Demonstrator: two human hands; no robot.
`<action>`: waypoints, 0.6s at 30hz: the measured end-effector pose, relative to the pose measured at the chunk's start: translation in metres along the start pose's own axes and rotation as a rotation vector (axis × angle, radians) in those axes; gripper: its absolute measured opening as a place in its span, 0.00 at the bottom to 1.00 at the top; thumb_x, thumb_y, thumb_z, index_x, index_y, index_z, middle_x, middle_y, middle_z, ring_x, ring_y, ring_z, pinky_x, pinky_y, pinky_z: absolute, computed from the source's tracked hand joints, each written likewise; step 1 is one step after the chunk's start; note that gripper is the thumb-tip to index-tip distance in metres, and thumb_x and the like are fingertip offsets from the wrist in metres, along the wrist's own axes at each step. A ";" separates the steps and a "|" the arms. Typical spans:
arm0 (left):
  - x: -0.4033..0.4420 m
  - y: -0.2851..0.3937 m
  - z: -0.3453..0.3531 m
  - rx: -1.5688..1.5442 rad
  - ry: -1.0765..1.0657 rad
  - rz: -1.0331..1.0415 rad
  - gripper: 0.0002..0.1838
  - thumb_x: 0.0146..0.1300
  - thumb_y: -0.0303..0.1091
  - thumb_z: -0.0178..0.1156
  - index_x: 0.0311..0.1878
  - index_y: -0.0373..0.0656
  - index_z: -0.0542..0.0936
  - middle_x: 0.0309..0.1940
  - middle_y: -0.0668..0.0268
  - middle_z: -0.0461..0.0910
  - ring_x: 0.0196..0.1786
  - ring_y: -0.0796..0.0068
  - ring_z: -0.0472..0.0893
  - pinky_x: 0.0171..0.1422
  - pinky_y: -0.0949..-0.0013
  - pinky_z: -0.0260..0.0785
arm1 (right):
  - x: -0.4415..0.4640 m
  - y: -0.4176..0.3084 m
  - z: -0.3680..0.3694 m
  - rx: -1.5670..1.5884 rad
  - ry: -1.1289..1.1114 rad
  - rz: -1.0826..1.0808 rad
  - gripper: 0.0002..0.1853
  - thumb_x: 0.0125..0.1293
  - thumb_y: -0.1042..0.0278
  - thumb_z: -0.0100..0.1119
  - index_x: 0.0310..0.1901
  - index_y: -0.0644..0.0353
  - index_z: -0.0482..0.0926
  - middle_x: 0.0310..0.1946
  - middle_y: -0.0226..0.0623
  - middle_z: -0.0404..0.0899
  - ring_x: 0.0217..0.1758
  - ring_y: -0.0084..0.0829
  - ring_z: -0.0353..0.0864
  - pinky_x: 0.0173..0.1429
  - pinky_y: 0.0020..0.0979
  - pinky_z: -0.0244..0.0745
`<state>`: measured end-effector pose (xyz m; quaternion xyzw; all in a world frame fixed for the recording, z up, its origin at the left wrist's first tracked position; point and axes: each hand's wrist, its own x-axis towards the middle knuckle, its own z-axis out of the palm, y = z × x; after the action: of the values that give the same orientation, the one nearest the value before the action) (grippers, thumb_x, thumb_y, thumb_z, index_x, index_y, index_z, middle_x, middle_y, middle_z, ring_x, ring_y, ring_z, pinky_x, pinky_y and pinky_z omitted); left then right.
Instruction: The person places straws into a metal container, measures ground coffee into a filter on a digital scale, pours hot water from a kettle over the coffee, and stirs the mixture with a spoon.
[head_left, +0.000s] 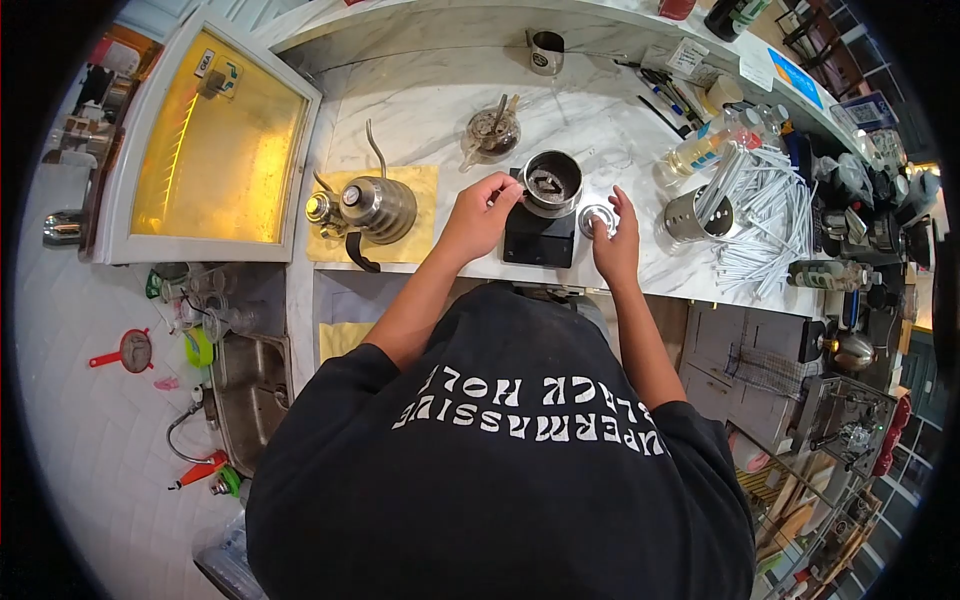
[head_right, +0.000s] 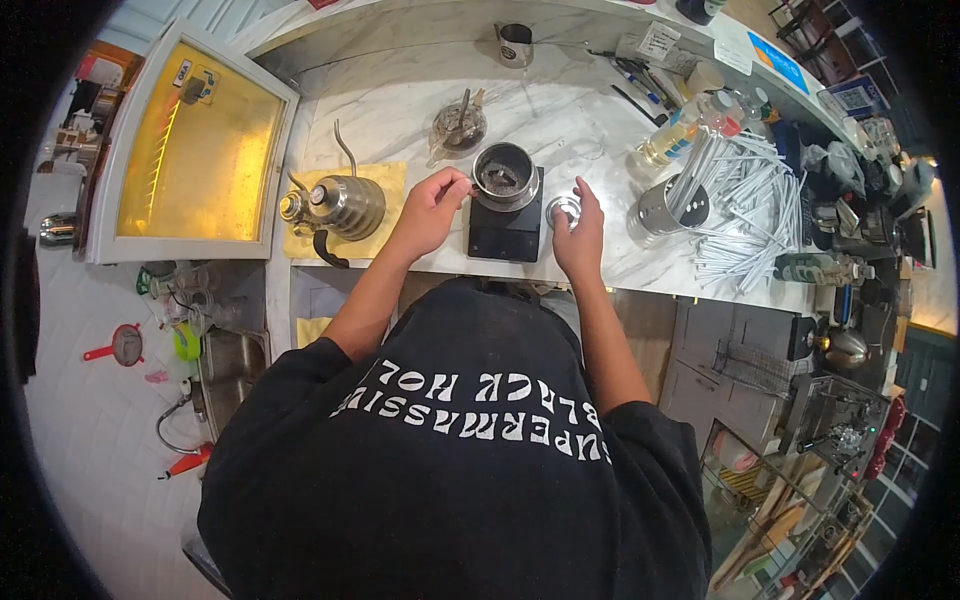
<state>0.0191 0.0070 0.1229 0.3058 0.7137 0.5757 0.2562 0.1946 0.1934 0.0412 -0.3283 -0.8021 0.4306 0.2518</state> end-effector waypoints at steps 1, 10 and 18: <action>0.000 -0.001 0.000 -0.002 0.006 0.016 0.12 0.77 0.37 0.59 0.44 0.37 0.83 0.32 0.69 0.83 0.37 0.80 0.77 0.44 0.71 0.70 | 0.000 -0.001 0.000 -0.001 -0.006 0.001 0.35 0.67 0.73 0.62 0.76 0.56 0.66 0.66 0.52 0.75 0.69 0.50 0.73 0.73 0.44 0.68; 0.002 -0.001 0.002 -0.007 0.004 -0.005 0.11 0.77 0.37 0.59 0.44 0.37 0.83 0.32 0.69 0.83 0.36 0.79 0.76 0.44 0.71 0.70 | 0.004 -0.005 0.002 0.003 -0.080 -0.036 0.33 0.67 0.77 0.59 0.74 0.56 0.67 0.66 0.51 0.75 0.69 0.51 0.72 0.73 0.45 0.68; 0.002 -0.008 0.006 -0.020 0.031 -0.008 0.12 0.77 0.37 0.59 0.44 0.37 0.83 0.32 0.69 0.83 0.37 0.80 0.76 0.44 0.71 0.70 | 0.018 0.001 -0.005 -0.010 -0.081 -0.034 0.33 0.66 0.75 0.61 0.74 0.56 0.68 0.66 0.51 0.75 0.70 0.50 0.73 0.75 0.44 0.67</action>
<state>0.0209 0.0110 0.1137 0.2912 0.7132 0.5864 0.2504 0.1870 0.2102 0.0451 -0.2982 -0.8192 0.4353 0.2249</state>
